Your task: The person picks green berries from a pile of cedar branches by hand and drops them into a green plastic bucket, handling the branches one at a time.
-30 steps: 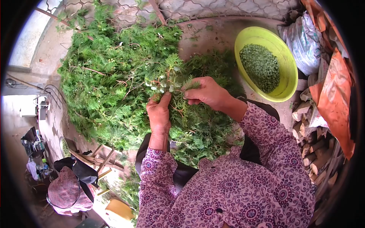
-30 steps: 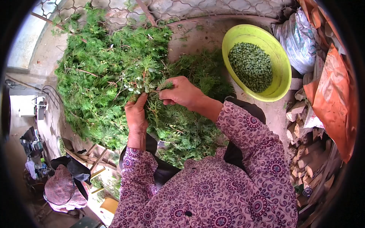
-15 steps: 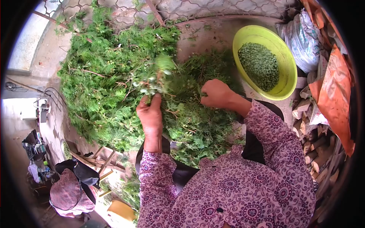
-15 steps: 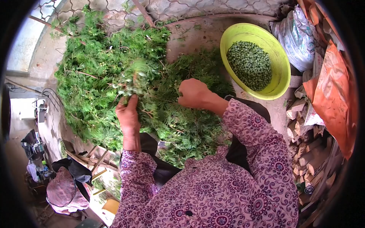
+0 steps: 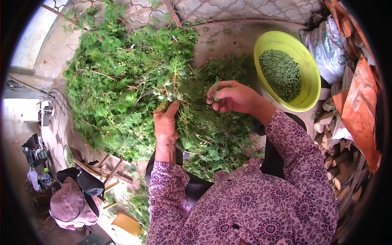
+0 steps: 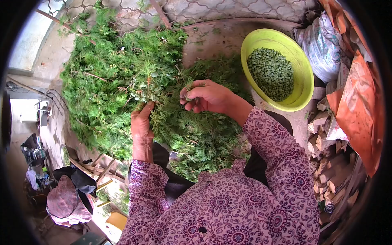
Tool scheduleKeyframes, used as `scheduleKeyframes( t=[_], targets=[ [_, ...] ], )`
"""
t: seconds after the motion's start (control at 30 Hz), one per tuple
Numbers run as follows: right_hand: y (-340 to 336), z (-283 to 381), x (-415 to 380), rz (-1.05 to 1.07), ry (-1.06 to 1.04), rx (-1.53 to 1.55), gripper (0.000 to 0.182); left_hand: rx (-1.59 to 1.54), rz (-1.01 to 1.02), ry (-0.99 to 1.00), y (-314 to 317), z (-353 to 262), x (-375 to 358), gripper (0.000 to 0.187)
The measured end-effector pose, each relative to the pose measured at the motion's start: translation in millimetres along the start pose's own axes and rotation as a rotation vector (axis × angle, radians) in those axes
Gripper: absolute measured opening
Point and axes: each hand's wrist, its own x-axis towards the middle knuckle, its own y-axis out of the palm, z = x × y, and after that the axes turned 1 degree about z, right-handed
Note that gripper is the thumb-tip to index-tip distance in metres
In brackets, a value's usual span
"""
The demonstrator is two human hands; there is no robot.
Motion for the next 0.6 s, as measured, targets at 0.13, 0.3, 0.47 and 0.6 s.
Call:
scheduleKeyframes(
  t=[0.13, 0.3, 0.47, 0.6],
  targets=[
    [7, 1, -2, -0.015, -0.041, 0.110, 0.019, -0.036, 0.059, -0.042, 6, -2, -4, 0.018],
    [2, -3, 3, -0.050, -0.035, 0.160, 0.032, -0.034, 0.108, -0.070, 4, 2, -2, 0.024],
    [-3, -17, 11, -0.116, 0.081, 0.198, 0.040, 0.025, 0.221, -0.052, 21, 11, -7, 0.036],
    [11, -27, 12, -0.180, 0.055, 0.166, 0.036, 0.037, 0.268, -0.085, 23, 30, -1, 0.034]
  ],
)
